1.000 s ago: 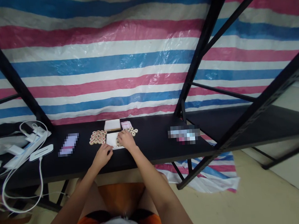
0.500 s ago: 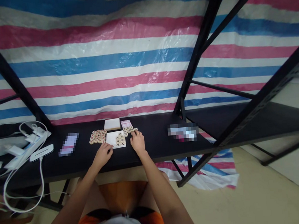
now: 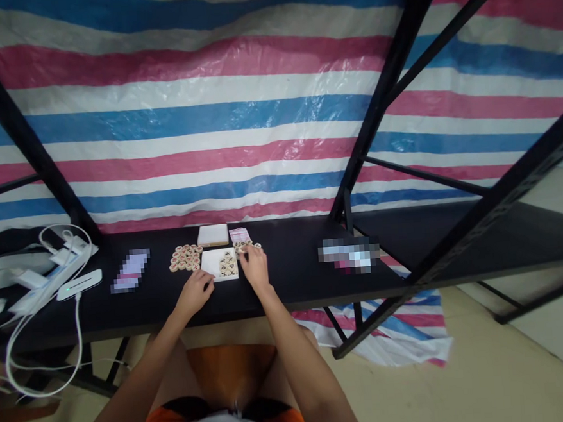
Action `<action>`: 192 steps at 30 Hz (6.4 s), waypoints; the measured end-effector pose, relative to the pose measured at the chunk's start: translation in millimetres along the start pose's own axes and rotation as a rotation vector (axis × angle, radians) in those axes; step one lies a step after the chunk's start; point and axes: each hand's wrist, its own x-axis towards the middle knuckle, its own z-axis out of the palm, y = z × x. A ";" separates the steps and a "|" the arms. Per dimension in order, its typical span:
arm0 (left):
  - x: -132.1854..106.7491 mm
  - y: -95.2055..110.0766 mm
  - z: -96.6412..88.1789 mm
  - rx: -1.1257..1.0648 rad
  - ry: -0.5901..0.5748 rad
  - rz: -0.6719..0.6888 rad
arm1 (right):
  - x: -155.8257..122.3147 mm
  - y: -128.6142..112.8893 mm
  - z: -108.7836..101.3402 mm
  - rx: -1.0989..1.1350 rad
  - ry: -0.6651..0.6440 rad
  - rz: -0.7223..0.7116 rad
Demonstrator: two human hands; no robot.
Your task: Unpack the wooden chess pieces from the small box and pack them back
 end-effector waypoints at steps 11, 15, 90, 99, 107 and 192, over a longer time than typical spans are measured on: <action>-0.3 2.9 -5.5 0.006 -0.011 0.010 | 36.6 -59.6 39.8 -0.138 -0.284 -0.161; -0.2 2.2 -4.2 -0.002 -0.002 0.021 | 36.7 -48.7 32.2 -0.121 -0.282 -0.190; -2.6 0.1 0.0 -0.209 0.056 -0.049 | -28.2 -45.4 4.9 0.105 -0.257 -0.469; -2.4 4.9 -5.3 -0.104 0.005 -0.029 | -40.0 -33.2 8.5 0.149 -0.162 -0.394; -2.6 5.7 -6.3 -0.047 -0.002 -0.044 | -31.8 -7.5 20.8 0.165 0.021 0.108; -2.2 5.4 -11.5 -0.139 0.022 -0.110 | 1.2 18.0 14.4 -0.139 -0.343 -0.187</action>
